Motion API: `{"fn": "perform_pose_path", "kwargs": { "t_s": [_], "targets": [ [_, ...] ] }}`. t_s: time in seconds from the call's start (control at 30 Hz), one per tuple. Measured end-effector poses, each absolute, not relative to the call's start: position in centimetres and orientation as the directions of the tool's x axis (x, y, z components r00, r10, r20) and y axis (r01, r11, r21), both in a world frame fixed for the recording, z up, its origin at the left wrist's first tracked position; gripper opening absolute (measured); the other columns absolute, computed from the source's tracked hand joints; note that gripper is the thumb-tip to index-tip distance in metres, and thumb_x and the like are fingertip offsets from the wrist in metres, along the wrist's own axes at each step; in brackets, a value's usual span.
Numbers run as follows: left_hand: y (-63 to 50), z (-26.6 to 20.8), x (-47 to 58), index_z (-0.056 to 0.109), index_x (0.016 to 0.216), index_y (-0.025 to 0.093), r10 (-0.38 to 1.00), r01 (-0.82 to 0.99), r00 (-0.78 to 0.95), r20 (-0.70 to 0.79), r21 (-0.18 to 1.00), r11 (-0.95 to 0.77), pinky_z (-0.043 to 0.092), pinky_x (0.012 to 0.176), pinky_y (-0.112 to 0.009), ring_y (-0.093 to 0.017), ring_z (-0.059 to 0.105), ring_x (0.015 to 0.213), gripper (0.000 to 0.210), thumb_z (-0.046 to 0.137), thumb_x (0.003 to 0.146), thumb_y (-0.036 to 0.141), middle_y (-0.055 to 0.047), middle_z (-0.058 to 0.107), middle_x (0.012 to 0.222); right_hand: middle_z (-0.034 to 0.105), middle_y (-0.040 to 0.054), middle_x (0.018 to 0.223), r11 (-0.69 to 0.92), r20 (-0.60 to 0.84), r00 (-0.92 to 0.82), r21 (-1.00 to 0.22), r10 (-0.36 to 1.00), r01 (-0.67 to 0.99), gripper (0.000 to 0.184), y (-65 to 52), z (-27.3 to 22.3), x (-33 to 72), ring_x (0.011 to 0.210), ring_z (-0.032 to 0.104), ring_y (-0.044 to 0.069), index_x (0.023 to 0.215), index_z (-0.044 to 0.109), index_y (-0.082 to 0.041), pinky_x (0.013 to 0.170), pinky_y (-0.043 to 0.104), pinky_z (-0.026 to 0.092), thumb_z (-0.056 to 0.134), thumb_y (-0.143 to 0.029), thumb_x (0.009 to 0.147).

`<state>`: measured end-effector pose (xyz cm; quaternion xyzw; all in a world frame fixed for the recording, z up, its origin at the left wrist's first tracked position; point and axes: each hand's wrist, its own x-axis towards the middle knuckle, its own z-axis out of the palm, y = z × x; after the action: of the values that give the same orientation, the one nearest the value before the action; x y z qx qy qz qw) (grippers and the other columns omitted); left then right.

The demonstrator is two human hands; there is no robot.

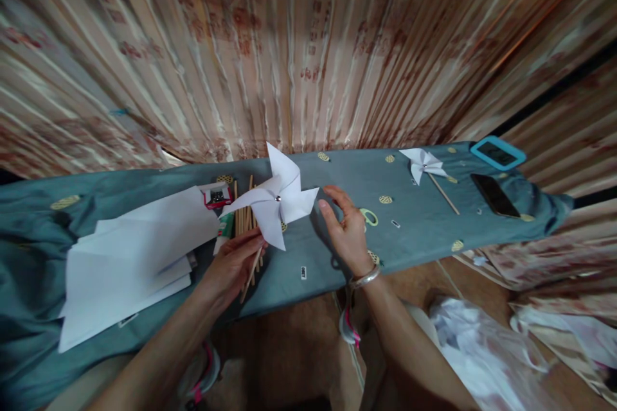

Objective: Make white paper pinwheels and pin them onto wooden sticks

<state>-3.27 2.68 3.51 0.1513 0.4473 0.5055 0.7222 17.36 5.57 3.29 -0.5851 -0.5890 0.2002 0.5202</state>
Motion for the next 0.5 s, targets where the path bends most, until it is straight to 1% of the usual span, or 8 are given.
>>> {"fn": "perform_pose_path", "kwargs": {
  "t_s": [0.13,0.23,0.37,0.5],
  "targets": [
    [2.86,3.83,-3.13,0.075,0.071,0.014,0.858,-0.618,0.080,-0.507,0.650,0.442,0.049,0.060,-0.017,-0.008,0.062,0.057,0.025,0.083,0.048,0.011,0.000,0.071,0.061,0.064,0.0120,0.124,0.265,0.425,0.203,-0.804,0.882,0.532,0.033,5.41,3.37,17.19,0.118,0.057,0.025,0.113,0.066,-0.020,0.106,0.046,0.040,0.058,-0.041,0.088],
    [2.99,3.89,-3.25,0.075,0.072,0.013,0.872,-0.620,0.097,-0.480,0.656,0.430,0.049,0.063,-0.019,-0.010,0.063,0.059,0.029,0.085,0.046,0.015,-0.001,0.071,0.062,0.064,0.0114,0.124,0.288,0.437,0.178,-0.797,0.882,0.531,0.034,5.35,3.31,17.16,0.118,0.058,0.026,0.114,0.065,-0.020,0.106,0.045,0.040,0.057,-0.040,0.088],
    [3.05,3.88,-3.49,0.076,0.076,0.013,0.904,-0.616,0.104,-0.414,0.687,0.385,0.049,0.069,-0.023,-0.014,0.067,0.067,0.034,0.087,0.044,0.020,-0.002,0.074,0.069,0.065,0.0126,0.122,0.253,0.398,0.198,-0.823,0.896,0.508,0.035,5.30,3.11,17.32,0.115,0.059,0.027,0.114,0.065,-0.019,0.102,0.046,0.043,0.057,-0.041,0.087],
    [3.11,4.03,-3.68,0.076,0.075,0.014,0.916,-0.609,0.088,-0.390,0.707,0.360,0.048,0.071,-0.024,-0.015,0.067,0.069,0.034,0.087,0.043,0.018,-0.002,0.075,0.070,0.066,0.0138,0.121,0.218,0.337,0.227,-0.877,0.914,0.427,0.037,5.47,3.00,17.68,0.112,0.060,0.028,0.114,0.065,-0.017,0.100,0.047,0.045,0.058,-0.042,0.087]
  ]
}}
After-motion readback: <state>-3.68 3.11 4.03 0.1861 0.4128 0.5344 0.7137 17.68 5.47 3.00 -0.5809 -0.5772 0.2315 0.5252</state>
